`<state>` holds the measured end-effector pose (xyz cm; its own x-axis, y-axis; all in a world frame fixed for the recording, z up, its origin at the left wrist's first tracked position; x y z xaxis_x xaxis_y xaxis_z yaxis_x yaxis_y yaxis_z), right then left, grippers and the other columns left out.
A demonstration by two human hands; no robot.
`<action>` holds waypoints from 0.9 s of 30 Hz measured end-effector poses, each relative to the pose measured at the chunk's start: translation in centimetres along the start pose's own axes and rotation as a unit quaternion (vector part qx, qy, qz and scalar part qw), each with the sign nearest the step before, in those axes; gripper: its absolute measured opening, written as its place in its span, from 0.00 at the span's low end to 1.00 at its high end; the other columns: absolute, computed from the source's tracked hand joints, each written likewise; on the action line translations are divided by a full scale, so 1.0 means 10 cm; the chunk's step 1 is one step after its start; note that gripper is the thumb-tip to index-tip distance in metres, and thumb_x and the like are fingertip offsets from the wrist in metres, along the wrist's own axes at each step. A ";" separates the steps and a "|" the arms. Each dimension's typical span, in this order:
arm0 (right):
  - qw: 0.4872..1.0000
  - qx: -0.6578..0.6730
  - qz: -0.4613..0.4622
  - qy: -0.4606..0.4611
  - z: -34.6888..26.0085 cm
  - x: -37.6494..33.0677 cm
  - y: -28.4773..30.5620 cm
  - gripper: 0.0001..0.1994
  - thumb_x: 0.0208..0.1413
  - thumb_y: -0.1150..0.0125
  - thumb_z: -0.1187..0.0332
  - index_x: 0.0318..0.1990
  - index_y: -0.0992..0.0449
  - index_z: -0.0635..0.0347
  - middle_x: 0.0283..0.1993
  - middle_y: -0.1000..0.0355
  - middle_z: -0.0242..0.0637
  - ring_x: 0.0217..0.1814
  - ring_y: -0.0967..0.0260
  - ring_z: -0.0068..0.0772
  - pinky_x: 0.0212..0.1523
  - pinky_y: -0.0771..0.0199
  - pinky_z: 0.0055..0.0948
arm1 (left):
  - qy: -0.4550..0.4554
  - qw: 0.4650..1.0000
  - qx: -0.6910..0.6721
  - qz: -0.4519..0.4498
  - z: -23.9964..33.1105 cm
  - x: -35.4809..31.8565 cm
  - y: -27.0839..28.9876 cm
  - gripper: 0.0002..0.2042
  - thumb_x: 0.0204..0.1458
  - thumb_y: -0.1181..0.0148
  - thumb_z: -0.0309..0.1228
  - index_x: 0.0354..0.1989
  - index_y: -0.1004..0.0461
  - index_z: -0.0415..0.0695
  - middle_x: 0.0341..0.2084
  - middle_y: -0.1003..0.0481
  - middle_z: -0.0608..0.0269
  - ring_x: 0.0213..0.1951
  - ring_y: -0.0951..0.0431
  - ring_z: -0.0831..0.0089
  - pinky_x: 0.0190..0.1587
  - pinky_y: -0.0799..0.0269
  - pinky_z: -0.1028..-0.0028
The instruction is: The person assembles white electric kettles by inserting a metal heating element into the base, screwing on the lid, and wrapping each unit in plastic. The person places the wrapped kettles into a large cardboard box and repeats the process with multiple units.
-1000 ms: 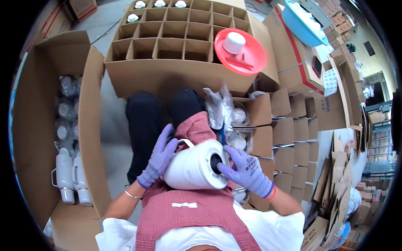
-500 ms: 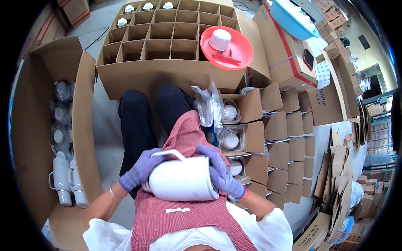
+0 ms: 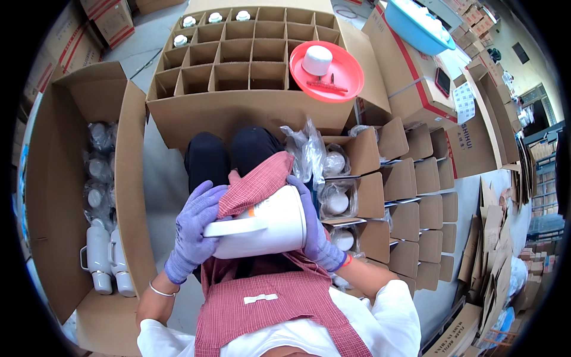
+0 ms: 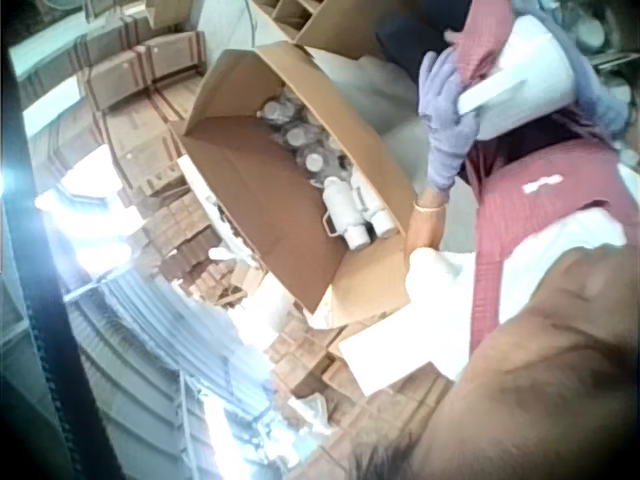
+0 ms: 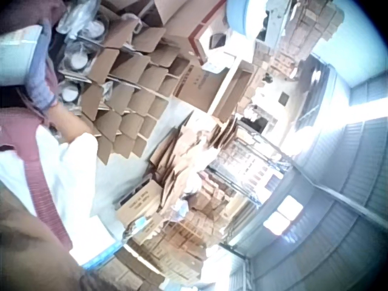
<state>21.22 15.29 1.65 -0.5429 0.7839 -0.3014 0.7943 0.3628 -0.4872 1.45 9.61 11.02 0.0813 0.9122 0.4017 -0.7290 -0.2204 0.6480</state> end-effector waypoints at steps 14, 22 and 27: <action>0.897 -0.362 -0.162 0.194 -0.07 0.01 -0.18 0.23 0.63 0.47 0.68 0.64 0.35 0.65 0.62 0.34 0.49 0.66 0.36 0.45 0.68 0.40 0.34 | 0.175 0.974 -0.108 -0.096 -0.22 -0.42 0.09 0.12 0.51 0.39 0.26 0.43 0.20 0.35 0.40 0.19 0.49 0.44 0.18 0.63 0.49 0.25 0.67; 0.779 -0.478 -0.143 0.380 -0.72 0.42 -0.36 0.29 0.54 0.37 0.67 0.65 0.33 0.60 0.67 0.40 0.54 0.65 0.38 0.55 0.65 0.37 0.43 | 0.414 0.882 -0.128 -0.186 -0.35 -0.71 0.70 0.17 0.51 0.37 0.32 0.49 0.21 0.38 0.43 0.19 0.48 0.45 0.18 0.63 0.50 0.25 0.68; 0.699 -0.534 -0.440 0.181 0.59 -0.11 -0.19 0.27 0.56 0.39 0.54 0.60 0.30 0.57 0.60 0.32 0.50 0.55 0.29 0.54 0.58 0.30 0.44 | 0.245 0.959 -0.143 -0.027 -0.17 -0.47 1.21 0.18 0.59 0.42 0.39 0.47 0.20 0.34 0.47 0.20 0.49 0.49 0.20 0.66 0.54 0.27 0.69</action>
<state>18.76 10.76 -1.89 -0.9984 0.0254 0.0510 0.0508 0.8026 0.5943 -8.89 3.24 15.89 -0.1526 0.9880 -0.0251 -0.8952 -0.1274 0.4270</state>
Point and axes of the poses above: each hand's wrist, its own x-axis towards the middle knuckle, its own y-axis out of the back of the hand, z = x × y, the point moved 7 cm from there along x, towards the middle knuckle
